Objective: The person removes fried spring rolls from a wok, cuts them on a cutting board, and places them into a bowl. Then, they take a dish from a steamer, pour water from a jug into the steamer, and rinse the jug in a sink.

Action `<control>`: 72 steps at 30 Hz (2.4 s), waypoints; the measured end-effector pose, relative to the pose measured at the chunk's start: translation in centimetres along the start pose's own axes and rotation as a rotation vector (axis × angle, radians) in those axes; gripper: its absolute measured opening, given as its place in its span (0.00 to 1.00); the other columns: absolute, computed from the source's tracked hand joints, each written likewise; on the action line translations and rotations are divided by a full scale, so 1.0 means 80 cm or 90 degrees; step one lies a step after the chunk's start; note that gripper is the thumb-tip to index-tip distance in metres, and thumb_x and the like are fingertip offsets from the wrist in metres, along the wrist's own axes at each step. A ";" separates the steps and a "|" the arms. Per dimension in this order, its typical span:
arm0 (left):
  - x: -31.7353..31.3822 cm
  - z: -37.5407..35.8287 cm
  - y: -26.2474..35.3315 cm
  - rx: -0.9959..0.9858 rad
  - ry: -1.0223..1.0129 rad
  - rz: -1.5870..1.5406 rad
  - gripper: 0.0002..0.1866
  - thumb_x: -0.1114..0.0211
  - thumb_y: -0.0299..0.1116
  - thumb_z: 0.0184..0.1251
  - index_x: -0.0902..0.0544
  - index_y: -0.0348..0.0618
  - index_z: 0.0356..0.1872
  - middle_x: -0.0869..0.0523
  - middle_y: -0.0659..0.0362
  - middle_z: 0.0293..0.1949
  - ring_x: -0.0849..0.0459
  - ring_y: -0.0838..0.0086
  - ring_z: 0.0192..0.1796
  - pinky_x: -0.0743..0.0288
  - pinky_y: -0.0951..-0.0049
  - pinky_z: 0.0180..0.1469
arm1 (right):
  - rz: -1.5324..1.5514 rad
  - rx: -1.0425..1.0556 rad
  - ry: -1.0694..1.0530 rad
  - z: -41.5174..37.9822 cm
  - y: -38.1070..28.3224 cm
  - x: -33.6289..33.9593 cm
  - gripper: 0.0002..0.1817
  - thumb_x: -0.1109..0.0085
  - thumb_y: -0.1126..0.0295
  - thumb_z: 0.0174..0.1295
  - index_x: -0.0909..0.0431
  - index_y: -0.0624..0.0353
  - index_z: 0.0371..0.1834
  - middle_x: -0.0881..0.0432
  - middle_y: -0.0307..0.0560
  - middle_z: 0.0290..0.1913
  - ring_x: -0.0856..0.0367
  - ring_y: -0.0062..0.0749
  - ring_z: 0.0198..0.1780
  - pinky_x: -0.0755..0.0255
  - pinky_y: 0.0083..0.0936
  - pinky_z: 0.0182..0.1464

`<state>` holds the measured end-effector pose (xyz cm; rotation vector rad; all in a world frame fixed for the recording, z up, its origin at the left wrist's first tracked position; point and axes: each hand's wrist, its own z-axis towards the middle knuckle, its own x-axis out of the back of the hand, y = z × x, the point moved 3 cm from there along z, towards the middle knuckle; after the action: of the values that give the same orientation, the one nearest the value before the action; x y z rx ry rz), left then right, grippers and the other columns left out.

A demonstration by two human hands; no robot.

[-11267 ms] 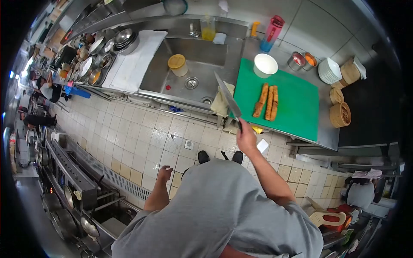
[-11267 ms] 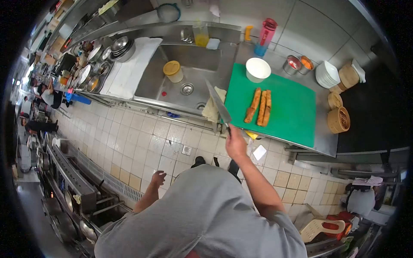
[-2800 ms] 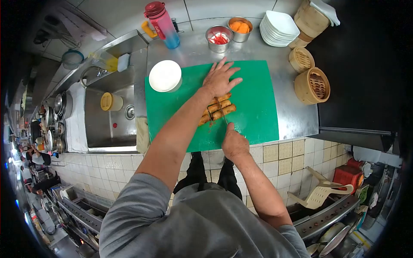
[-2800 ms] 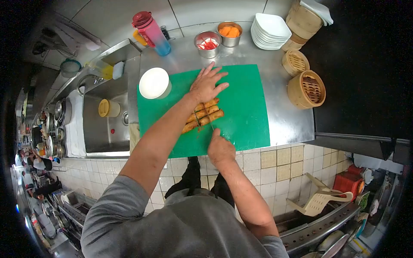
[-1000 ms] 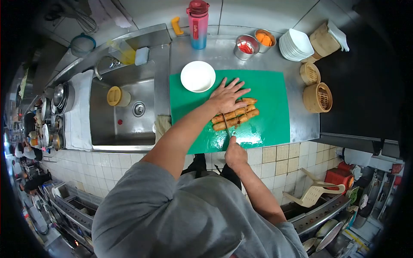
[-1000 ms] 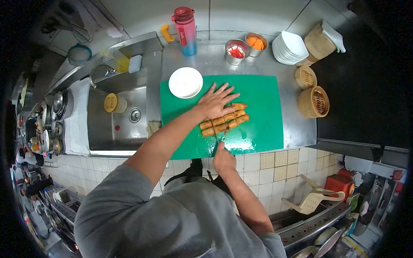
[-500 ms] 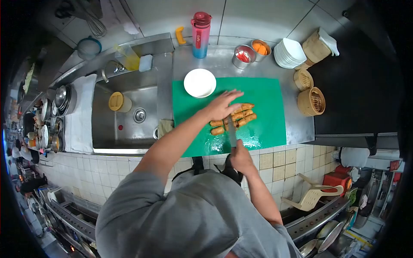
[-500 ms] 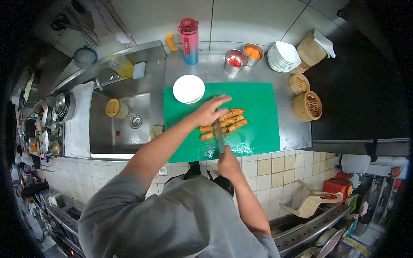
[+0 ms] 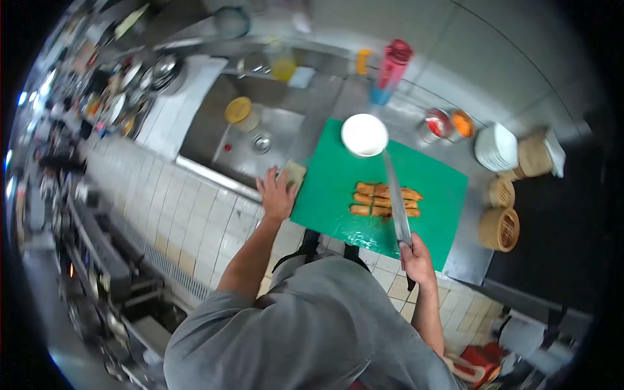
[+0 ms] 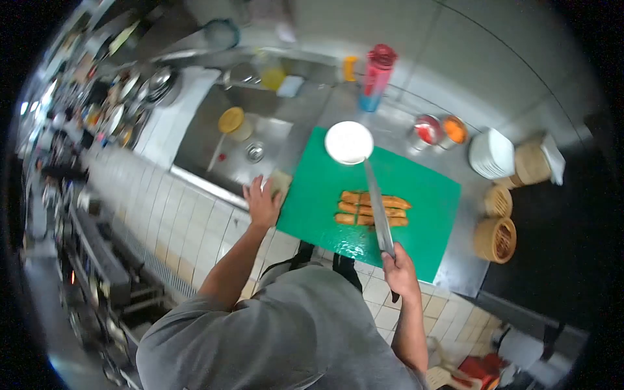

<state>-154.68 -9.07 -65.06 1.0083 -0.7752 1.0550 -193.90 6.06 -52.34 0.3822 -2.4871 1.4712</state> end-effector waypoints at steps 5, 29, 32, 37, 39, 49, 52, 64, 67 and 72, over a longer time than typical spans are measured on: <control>0.015 -0.033 -0.010 0.130 0.036 0.044 0.30 0.32 0.44 0.66 0.28 0.51 0.68 0.33 0.48 0.70 0.37 0.51 0.75 0.58 0.32 0.76 | -0.219 0.449 -0.062 0.097 -0.065 -0.084 0.21 0.50 0.70 0.72 0.28 0.60 0.66 0.20 0.67 0.45 0.18 0.55 0.49 0.25 0.47 0.51; 0.157 -0.758 -0.207 1.319 -0.002 -0.343 0.44 0.39 0.20 0.67 0.53 0.46 0.79 0.28 0.41 0.68 0.23 0.55 0.65 0.27 0.63 0.66 | -1.032 0.166 -0.204 0.169 -0.304 -0.148 0.32 0.45 0.77 0.63 0.33 0.52 0.73 0.19 0.62 0.58 0.18 0.56 0.58 0.23 0.46 0.59; 0.125 -0.773 -0.261 1.302 -0.043 -0.334 0.42 0.37 0.24 0.69 0.52 0.43 0.78 0.29 0.40 0.69 0.24 0.54 0.66 0.28 0.63 0.67 | -0.707 0.292 -0.162 0.176 -0.325 -0.143 0.27 0.46 0.77 0.65 0.31 0.58 0.69 0.18 0.63 0.54 0.18 0.58 0.56 0.23 0.45 0.56; 0.058 -0.576 -0.404 0.907 -0.040 -0.238 0.40 0.36 0.39 0.73 0.48 0.42 0.78 0.21 0.34 0.59 0.21 0.51 0.63 0.29 0.58 0.66 | -0.542 0.298 -0.189 0.373 -0.207 -0.253 0.20 0.42 0.70 0.65 0.23 0.60 0.61 0.15 0.59 0.44 0.14 0.46 0.32 0.20 0.39 0.35; 0.089 -0.435 -0.429 0.826 0.009 -0.427 0.36 0.36 0.40 0.74 0.42 0.41 0.76 0.14 0.44 0.49 0.16 0.62 0.50 0.23 0.64 0.52 | -0.425 0.097 -0.146 0.379 -0.229 -0.313 0.23 0.42 0.68 0.65 0.23 0.60 0.65 0.14 0.57 0.39 0.17 0.39 0.23 0.22 0.37 0.29; 0.076 -0.509 -0.424 0.833 -0.157 -0.452 0.35 0.36 0.41 0.73 0.39 0.38 0.75 0.16 0.42 0.54 0.15 0.64 0.52 0.22 0.65 0.53 | -0.538 -0.009 -0.151 0.302 -0.221 -0.223 0.25 0.46 0.69 0.67 0.24 0.53 0.69 0.13 0.61 0.46 0.13 0.44 0.31 0.20 0.35 0.37; 0.073 -0.640 -0.389 1.058 -0.139 -0.461 0.36 0.33 0.46 0.72 0.35 0.40 0.73 0.17 0.42 0.55 0.16 0.59 0.52 0.20 0.59 0.50 | -0.532 0.248 -0.137 0.245 -0.168 -0.136 0.24 0.43 0.70 0.68 0.23 0.52 0.69 0.15 0.61 0.52 0.14 0.42 0.47 0.21 0.31 0.49; 0.053 -0.055 -0.182 0.298 0.070 -0.558 0.08 0.40 0.26 0.76 0.20 0.33 0.49 0.19 0.61 0.41 0.24 0.80 0.39 0.27 0.78 0.45 | -0.301 0.229 0.426 0.080 0.067 0.174 0.24 0.40 0.73 0.68 0.24 0.53 0.68 0.22 0.42 0.31 0.20 0.31 0.32 0.24 0.31 0.37; 0.005 0.081 -0.026 0.135 -0.159 -0.619 0.21 0.35 0.25 0.69 0.21 0.38 0.63 0.17 0.54 0.53 0.16 0.73 0.53 0.20 0.73 0.51 | -0.693 0.088 0.500 0.094 0.089 0.165 0.21 0.39 0.69 0.67 0.20 0.51 0.63 0.18 0.49 0.39 0.17 0.42 0.37 0.22 0.39 0.40; -0.005 0.154 0.183 -0.140 -0.308 -0.234 0.21 0.32 0.33 0.69 0.21 0.46 0.62 0.18 0.45 0.59 0.15 0.60 0.56 0.18 0.66 0.53 | -0.620 0.118 0.477 0.111 0.152 0.158 0.20 0.39 0.66 0.67 0.20 0.51 0.63 0.19 0.54 0.52 0.21 0.50 0.53 0.26 0.42 0.53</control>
<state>-169.24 -18.36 -56.81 1.1742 -1.0224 0.3995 -210.37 2.53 -62.39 0.7550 -1.2646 1.0988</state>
